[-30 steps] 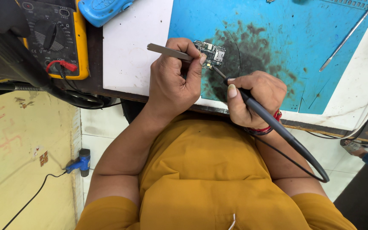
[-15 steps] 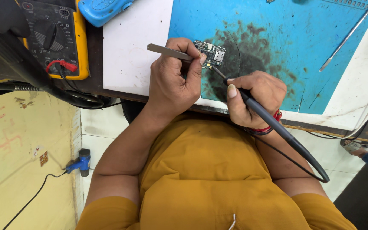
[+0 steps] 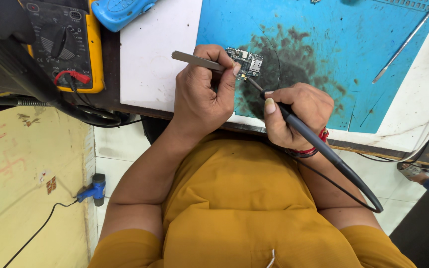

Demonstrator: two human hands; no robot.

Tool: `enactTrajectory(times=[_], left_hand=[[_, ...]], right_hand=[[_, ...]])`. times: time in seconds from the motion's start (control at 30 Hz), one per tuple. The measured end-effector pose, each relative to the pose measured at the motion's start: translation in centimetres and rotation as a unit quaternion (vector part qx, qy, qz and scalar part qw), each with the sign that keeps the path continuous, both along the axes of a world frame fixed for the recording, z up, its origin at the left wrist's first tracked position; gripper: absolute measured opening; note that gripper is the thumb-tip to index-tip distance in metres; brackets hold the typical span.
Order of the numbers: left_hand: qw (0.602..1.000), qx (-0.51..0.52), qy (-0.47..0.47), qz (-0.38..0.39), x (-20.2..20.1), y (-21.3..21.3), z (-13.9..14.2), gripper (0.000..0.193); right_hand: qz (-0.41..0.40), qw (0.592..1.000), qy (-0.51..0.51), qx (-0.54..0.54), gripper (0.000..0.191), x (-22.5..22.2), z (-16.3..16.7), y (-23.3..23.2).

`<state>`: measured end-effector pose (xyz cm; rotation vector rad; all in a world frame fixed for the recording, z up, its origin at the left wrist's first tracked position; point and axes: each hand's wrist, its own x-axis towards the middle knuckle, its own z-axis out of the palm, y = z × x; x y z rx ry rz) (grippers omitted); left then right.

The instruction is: The person solders components on a small circuit board at a workbench, holding the board steady with a tool in one hand while applying a soldering iron to the board's contacts. They reposition the board and continue soldering different points, then use a thin probe to work on the board near the end.

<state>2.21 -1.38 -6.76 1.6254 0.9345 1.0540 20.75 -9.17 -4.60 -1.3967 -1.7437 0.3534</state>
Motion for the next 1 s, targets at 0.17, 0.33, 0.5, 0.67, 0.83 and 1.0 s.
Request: enactTrajectory(times=[0.17,0.33,0.5,0.67,0.83,1.0], left_hand=[[1.0,-0.005,-0.001,0.0,0.01,0.05,-0.01,0.014],[1.0,-0.008,0.0,-0.002,-0.03,0.02,0.02,0.014],[1.0,-0.013,0.001,0.002,0.01,0.01,0.02,0.014],[1.0,-0.008,-0.002,0.001,0.02,0.02,0.01,0.015],[1.0,-0.012,0.002,-0.001,0.04,0.05,0.0,0.015],[1.0,-0.007,-0.002,-0.001,0.02,0.02,0.02,0.015]], right_hand=[[-0.001,1.0,-0.003,0.001,0.009,0.03,0.02,0.02],[-0.012,1.0,-0.001,0.015,0.008,0.02,0.11,-0.16],[-0.005,1.0,0.001,0.008,0.009,0.04,-0.04,-0.02],[-0.006,1.0,0.002,0.005,0.01,0.05,-0.11,-0.03],[-0.012,1.0,-0.008,0.01,0.01,0.03,-0.19,0.01],[-0.008,1.0,-0.006,0.005,0.01,0.11,-0.16,-0.08]])
